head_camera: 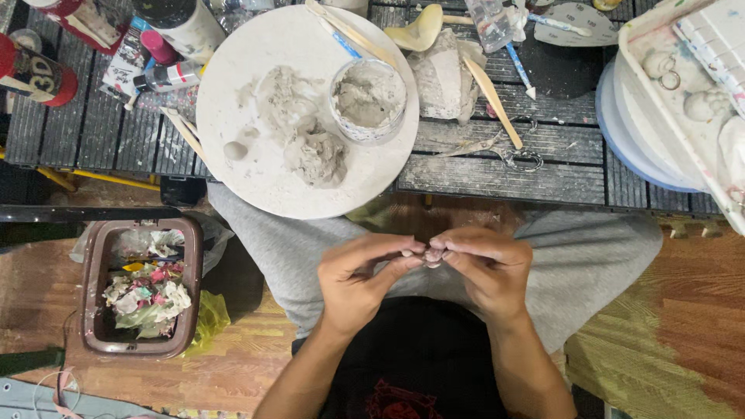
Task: The person shapes a small piece of clay into a ball, attaches a smaller piece to it, and uses a wooden stick to refine the shape. The person then uses a hair dryer to dry the clay piece.
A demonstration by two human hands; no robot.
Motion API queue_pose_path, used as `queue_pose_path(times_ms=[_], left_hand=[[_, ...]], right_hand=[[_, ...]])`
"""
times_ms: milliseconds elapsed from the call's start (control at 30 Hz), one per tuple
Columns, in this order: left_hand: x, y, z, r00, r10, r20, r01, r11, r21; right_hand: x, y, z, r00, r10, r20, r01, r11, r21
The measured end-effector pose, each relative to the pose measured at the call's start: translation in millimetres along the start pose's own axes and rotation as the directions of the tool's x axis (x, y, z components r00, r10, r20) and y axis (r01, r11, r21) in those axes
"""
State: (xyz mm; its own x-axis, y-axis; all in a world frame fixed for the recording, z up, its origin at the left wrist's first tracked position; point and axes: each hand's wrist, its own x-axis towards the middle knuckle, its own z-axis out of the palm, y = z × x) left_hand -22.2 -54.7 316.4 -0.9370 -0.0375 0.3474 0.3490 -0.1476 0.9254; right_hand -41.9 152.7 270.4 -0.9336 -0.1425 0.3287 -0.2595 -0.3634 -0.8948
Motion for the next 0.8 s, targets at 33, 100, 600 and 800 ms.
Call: queue_pose_path(times_ms=[33,100,600,800], left_hand=[[0.1,-0.6,0.0,1.000,-0.016,0.007,0.016,1.000,-0.009],[0.3,-3.0,-0.3,0.999,-0.046,0.019,0.047,0.999,-0.027],[-0.3,-9.1,-2.4,0.999,-0.015,0.044,0.018,0.996,-0.085],[-2.6,-10.9,-6.0,0.988,-0.123,0.092,0.134,0.984,-0.122]], right_hand=[[-1.1,0.1,0.3,1.000,0.016,-0.013,-0.016,1.000,-0.016],[-2.4,0.3,-0.1,0.996,0.074,-0.046,-0.073,0.997,0.040],[4.4,-3.8,1.0,0.999,-0.013,0.032,0.017,0.992,-0.122],[-0.5,-1.1,-1.8,0.996,0.069,-0.048,-0.074,0.992,-0.101]])
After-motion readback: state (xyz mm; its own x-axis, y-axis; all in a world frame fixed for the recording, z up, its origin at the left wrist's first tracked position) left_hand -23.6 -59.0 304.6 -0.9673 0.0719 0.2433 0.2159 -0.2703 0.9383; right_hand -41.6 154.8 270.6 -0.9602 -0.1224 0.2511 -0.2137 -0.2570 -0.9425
